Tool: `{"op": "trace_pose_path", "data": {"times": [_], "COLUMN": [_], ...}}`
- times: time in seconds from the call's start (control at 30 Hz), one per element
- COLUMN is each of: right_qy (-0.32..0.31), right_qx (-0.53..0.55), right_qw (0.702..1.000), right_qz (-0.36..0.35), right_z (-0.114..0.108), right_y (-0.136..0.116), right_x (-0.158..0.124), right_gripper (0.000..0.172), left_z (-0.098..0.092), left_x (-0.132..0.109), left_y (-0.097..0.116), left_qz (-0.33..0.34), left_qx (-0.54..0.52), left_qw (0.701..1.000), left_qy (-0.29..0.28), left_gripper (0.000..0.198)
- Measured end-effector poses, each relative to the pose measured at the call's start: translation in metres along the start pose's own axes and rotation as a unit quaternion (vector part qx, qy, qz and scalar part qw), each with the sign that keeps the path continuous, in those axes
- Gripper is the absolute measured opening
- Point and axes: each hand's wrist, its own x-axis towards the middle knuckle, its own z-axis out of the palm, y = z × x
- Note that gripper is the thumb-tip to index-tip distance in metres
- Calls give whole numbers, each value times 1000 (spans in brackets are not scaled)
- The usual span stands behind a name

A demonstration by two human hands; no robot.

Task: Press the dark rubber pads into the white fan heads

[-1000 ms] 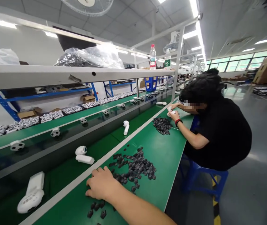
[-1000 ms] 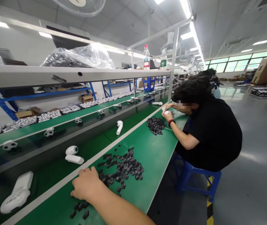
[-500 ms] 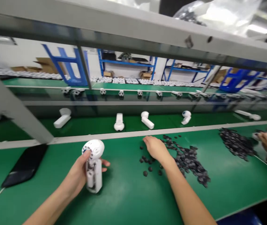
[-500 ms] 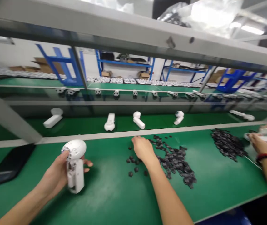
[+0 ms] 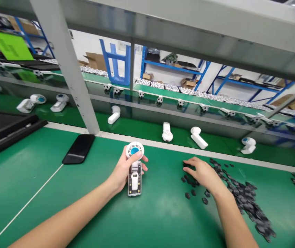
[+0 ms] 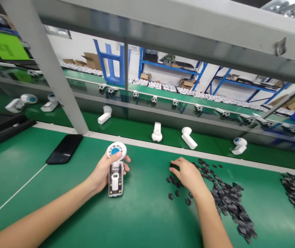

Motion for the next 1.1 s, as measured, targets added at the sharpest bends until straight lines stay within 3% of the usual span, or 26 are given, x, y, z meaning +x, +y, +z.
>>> {"op": "trace_pose_path", "data": {"times": [0.23, 0.37, 0.57, 0.67, 0.77, 0.93, 1.1], "right_qy": [19, 51, -28, -56, -46, -4, 29], "right_qx": [0, 113, 370, 423, 450, 437, 364], "right_qw": [1000, 992, 927, 902, 890, 898, 924], "right_qz": [13, 11, -47, -66, -57, -54, -116], "right_z": [3, 2, 17, 24, 27, 29, 28], "right_y": [-3, -26, -83, -104, -115, -124, -133], "right_x": [3, 1, -11, -18, -23, -26, -29], "right_gripper": [35, 35, 36, 36, 29, 29, 21], "left_z": [-7, -7, 1, 2, 2, 1, -1], "left_x": [3, 2, -2, -2, -2, -3, -5], "left_y": [-8, -10, -17, -19, -22, -29, -31], "left_qz": [-19, -32, -76, -89, -88, -62, -25], "left_qx": [-50, -9, 56, 77, 100, 159, 248], "left_qw": [999, 999, 994, 991, 987, 978, 962], "left_qy": [0, -31, -54, -60, -84, -117, -115], "left_gripper": [43, 48, 63, 58, 53, 52, 50]}}
